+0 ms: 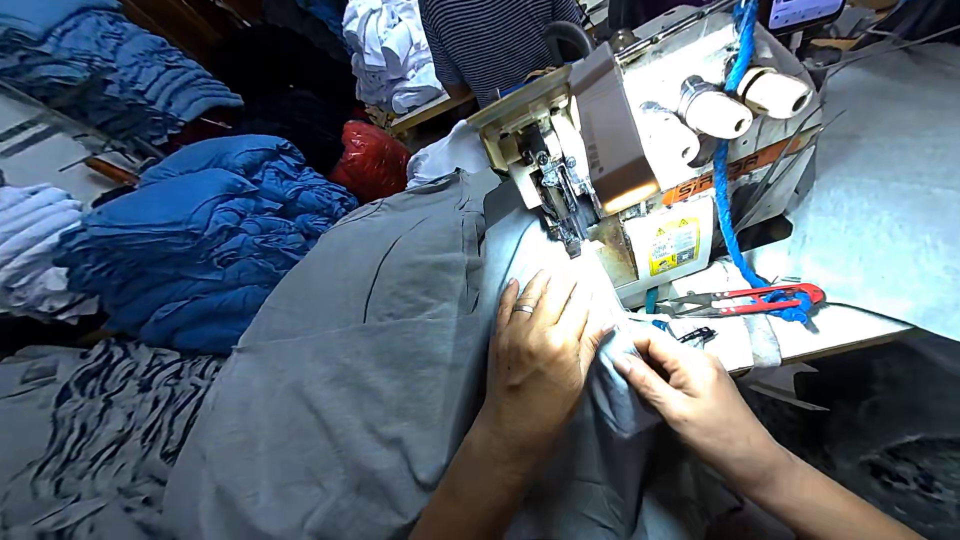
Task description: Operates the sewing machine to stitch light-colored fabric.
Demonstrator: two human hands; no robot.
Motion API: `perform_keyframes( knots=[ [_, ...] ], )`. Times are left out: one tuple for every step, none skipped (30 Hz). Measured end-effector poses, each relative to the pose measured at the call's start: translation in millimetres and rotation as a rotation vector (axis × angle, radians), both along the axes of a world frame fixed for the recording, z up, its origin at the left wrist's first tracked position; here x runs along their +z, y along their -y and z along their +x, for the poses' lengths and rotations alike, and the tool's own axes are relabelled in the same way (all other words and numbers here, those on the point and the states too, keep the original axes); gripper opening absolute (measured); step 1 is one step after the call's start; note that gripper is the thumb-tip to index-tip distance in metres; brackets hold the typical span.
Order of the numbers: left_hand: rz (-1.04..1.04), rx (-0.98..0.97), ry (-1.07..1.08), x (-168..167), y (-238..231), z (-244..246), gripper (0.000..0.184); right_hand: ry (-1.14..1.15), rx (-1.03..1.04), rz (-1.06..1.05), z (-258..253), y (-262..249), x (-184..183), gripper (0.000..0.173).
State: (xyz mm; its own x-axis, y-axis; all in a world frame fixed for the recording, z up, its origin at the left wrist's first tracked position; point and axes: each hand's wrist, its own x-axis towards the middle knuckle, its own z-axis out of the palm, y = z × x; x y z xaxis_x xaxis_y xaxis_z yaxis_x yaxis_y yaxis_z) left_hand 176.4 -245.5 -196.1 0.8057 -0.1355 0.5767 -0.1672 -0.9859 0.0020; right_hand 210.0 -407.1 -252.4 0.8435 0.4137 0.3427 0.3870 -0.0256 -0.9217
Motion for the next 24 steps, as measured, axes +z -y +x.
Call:
perform_keyframes(
  knots=[
    [0.005, -0.006, -0.001, 0, -1, 1, 0.042, -0.004, 0.0, -0.004, 4, -3, 3, 0.015],
    [0.006, -0.016, -0.002, 1, -3, 2, 0.041, -0.006, -0.001, -0.004, 8, -7, 5, 0.012],
    [0.007, -0.029, -0.002, 1, -4, 3, 0.039, -0.01, 0.001, 0.002, 11, -10, 7, 0.011],
    [0.013, -0.037, -0.001, 2, -4, 4, 0.038, -0.013, 0.003, 0.014, 14, -12, 7, 0.01],
    [0.021, -0.043, 0.0, 3, -4, 5, 0.038, -0.016, 0.001, 0.02, 16, -14, 8, 0.01],
    [0.029, -0.05, 0.004, 4, -4, 6, 0.038, -0.024, 0.002, 0.019, 17, -15, 9, 0.01],
    [0.032, -0.059, 0.007, 5, -4, 7, 0.038, -0.032, 0.003, 0.02, 18, -15, 10, 0.011],
    [0.031, -0.062, 0.007, 4, -4, 8, 0.036, -0.034, 0.004, 0.016, 19, -14, 9, 0.012],
    [0.033, -0.062, 0.008, 4, -4, 8, 0.035, -0.043, 0.01, 0.014, 19, -14, 9, 0.011],
    [0.038, -0.061, 0.007, 3, -4, 8, 0.035, -0.053, 0.014, 0.012, 18, -13, 7, 0.01],
    [0.043, -0.062, 0.004, 3, -5, 8, 0.035, -0.064, 0.019, 0.007, 17, -12, 6, 0.008],
    [0.044, -0.069, 0.002, 4, -5, 8, 0.035, -0.078, 0.025, -0.013, 15, -10, 5, 0.007],
    [0.042, -0.079, -0.001, 4, -6, 8, 0.035, -0.096, 0.037, -0.051, 12, -6, 3, 0.008],
    [0.041, -0.087, -0.004, 4, -7, 8, 0.035, -0.112, 0.05, -0.112, 9, -2, 1, 0.011],
    [0.04, -0.096, -0.004, 4, -7, 8, 0.035, -0.119, 0.068, -0.176, 6, 3, -2, 0.014],
    [0.042, -0.106, -0.001, 5, -8, 8, 0.035, -0.109, 0.091, -0.232, 4, 9, -7, 0.02],
    [0.04, -0.119, -0.002, 5, -9, 9, 0.034, -0.086, 0.114, -0.275, 0, 15, -14, 0.025],
    [0.037, -0.134, -0.007, 5, -10, 9, 0.034, -0.033, 0.121, -0.307, -6, 21, -23, 0.028],
    [0.026, -0.152, -0.02, 6, -12, 9, 0.033, 0.032, 0.11, -0.326, -12, 27, -32, 0.031],
    [0.005, -0.169, -0.03, 8, -14, 9, 0.031, 0.099, 0.088, -0.345, -19, 34, -41, 0.032],
    [-0.031, -0.185, -0.034, 12, -17, 9, 0.028, 0.151, 0.062, -0.368, -25, 41, -49, 0.031],
    [-0.07, -0.192, -0.024, 17, -22, 10, 0.026, 0.184, 0.048, -0.394, -31, 48, -52, 0.031],
    [-0.086, -0.174, 0.004, 24, -29, 12, 0.024, 0.184, 0.06, -0.415, -36, 56, -52, 0.032],
    [-0.096, -0.129, 0.032, 32, -36, 16, 0.025, 0.155, 0.098, -0.429, -40, 64, -49, 0.034]
  ],
)
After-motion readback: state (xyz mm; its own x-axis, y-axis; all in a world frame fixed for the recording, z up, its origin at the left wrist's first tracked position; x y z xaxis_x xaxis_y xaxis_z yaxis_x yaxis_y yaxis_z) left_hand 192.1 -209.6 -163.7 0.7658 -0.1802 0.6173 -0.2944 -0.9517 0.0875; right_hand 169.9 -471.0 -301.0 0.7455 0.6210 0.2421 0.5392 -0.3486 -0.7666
